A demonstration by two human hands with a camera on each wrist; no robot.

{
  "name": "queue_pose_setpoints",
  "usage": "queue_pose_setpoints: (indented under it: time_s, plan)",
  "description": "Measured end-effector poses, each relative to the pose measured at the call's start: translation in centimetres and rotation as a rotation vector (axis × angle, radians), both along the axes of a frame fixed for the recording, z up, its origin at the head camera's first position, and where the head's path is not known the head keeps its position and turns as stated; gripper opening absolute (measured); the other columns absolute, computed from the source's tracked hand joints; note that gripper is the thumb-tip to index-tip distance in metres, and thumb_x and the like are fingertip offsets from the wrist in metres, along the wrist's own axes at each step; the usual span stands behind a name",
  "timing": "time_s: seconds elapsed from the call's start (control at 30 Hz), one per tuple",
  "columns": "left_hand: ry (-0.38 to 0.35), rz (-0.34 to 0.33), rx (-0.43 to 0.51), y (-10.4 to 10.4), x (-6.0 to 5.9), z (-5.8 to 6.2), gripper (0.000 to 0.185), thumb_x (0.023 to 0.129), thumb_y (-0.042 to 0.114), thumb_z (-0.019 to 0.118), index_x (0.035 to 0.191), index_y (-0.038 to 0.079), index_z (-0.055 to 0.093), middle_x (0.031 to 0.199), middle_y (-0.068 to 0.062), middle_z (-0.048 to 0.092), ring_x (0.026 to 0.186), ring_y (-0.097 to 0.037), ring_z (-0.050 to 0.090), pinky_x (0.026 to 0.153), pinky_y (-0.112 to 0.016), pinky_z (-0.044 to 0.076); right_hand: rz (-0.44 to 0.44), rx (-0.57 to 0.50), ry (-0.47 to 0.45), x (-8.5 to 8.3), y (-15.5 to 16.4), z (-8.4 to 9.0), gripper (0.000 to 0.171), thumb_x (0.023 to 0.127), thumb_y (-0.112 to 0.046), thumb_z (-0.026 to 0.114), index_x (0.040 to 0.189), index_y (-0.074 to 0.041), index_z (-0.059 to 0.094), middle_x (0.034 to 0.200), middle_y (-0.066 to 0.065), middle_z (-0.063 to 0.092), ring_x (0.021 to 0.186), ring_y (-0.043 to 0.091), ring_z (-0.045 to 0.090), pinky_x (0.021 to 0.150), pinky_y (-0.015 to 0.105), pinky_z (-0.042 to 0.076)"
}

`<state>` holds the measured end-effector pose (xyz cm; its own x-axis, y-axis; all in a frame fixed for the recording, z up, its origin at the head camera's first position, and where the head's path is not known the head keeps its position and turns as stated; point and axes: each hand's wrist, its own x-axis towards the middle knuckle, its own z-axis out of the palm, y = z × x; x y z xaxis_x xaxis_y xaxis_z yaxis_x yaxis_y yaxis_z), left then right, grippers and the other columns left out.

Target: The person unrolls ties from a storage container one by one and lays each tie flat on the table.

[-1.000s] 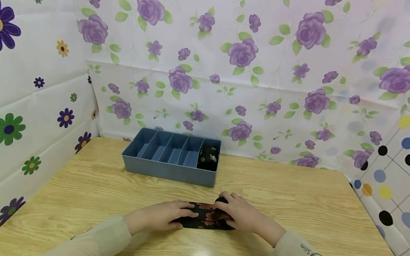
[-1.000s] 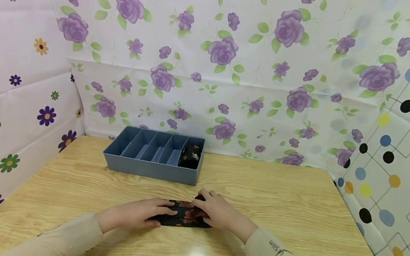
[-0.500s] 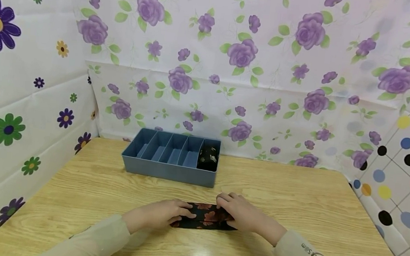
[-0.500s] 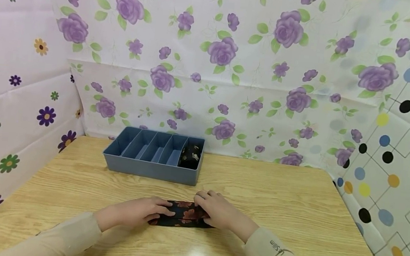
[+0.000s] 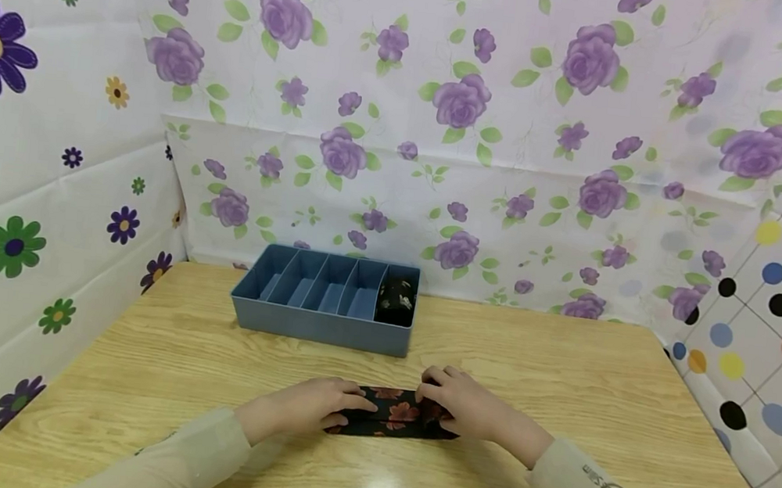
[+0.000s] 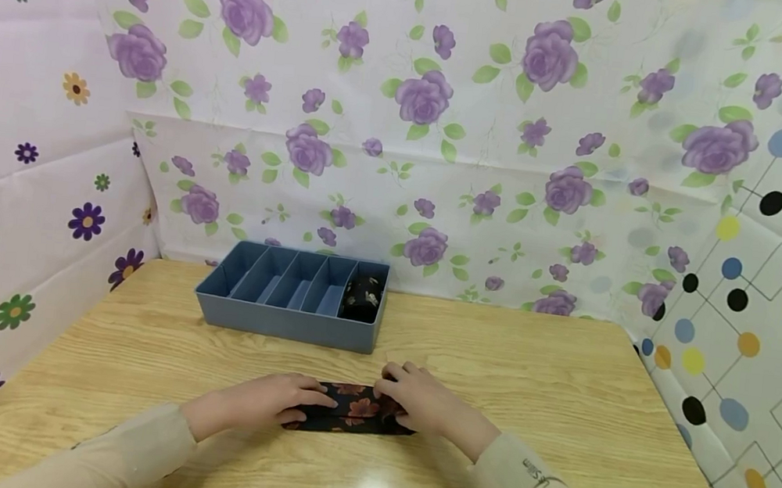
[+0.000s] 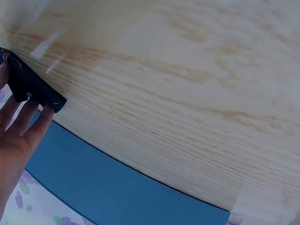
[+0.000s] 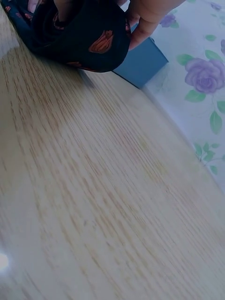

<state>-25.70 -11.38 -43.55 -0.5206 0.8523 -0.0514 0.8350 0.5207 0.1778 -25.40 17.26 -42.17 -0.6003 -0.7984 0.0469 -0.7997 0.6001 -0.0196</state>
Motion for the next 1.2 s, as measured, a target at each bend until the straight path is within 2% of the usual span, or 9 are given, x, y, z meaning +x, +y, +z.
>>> queue_pose_setpoints:
  time_s: [0.17, 0.63, 0.87, 1.07, 1.2]
  plan:
    - [0.013, -0.008, 0.0, 0.1, -0.1, -0.1, 0.043, 0.093, 0.016, 0.059, 0.135, 0.022, 0.052, 0.124, -0.001, 0.058, 0.112, -0.017, 0.059, 0.093, -0.03, 0.05, -0.017, -0.015, -0.036, 0.0, 0.6, -0.2, 0.036, 0.078, -0.011, 0.076, 0.11, -0.021, 0.061, 0.116, 0.006, 0.052, 0.097, 0.023, 0.054, 0.079, 0.041, 0.051]
    - [0.04, 0.001, -0.01, 0.0, -0.1, -0.7, 0.044, 0.094, 0.017, 0.058, 0.137, 0.023, 0.05, 0.128, -0.003, 0.056, 0.115, -0.019, 0.057, 0.095, -0.034, 0.049, -0.01, -0.018, -0.024, 0.1, 1.6, -0.4, 0.039, 0.076, -0.01, 0.078, 0.105, -0.016, 0.053, 0.107, 0.0, 0.054, 0.095, 0.019, 0.053, 0.085, 0.037, 0.05]
    - [0.049, -0.001, -0.014, 0.0, 0.0, -0.8, 0.045, 0.094, 0.017, 0.058, 0.138, 0.023, 0.049, 0.128, -0.003, 0.056, 0.114, -0.02, 0.057, 0.094, -0.034, 0.05, -0.05, -0.024, -0.05, 0.3, 2.1, -0.4, 0.042, 0.076, -0.009, 0.078, 0.108, -0.016, 0.053, 0.108, 0.0, 0.054, 0.095, 0.019, 0.053, 0.08, 0.039, 0.05]
    - [0.045, 0.02, -0.023, -0.3, 0.1, -0.9, 0.046, 0.095, 0.019, 0.057, 0.139, 0.026, 0.047, 0.129, -0.002, 0.055, 0.115, -0.019, 0.057, 0.094, -0.033, 0.05, -0.004, -0.052, -0.024, 0.6, 2.7, -0.3, 0.042, 0.078, -0.005, 0.075, 0.115, -0.019, 0.06, 0.109, 0.004, 0.054, 0.093, 0.02, 0.054, 0.078, 0.039, 0.051]
    - [0.046, 0.027, -0.02, -0.4, 0.2, -1.0, 0.047, 0.095, 0.019, 0.057, 0.14, 0.027, 0.046, 0.129, -0.002, 0.055, 0.114, -0.019, 0.057, 0.092, -0.034, 0.051, -0.005, -0.05, -0.029, 0.5, 3.2, -0.4, 0.042, 0.079, -0.005, 0.074, 0.115, -0.02, 0.061, 0.109, 0.006, 0.053, 0.091, 0.02, 0.053, 0.075, 0.038, 0.051]
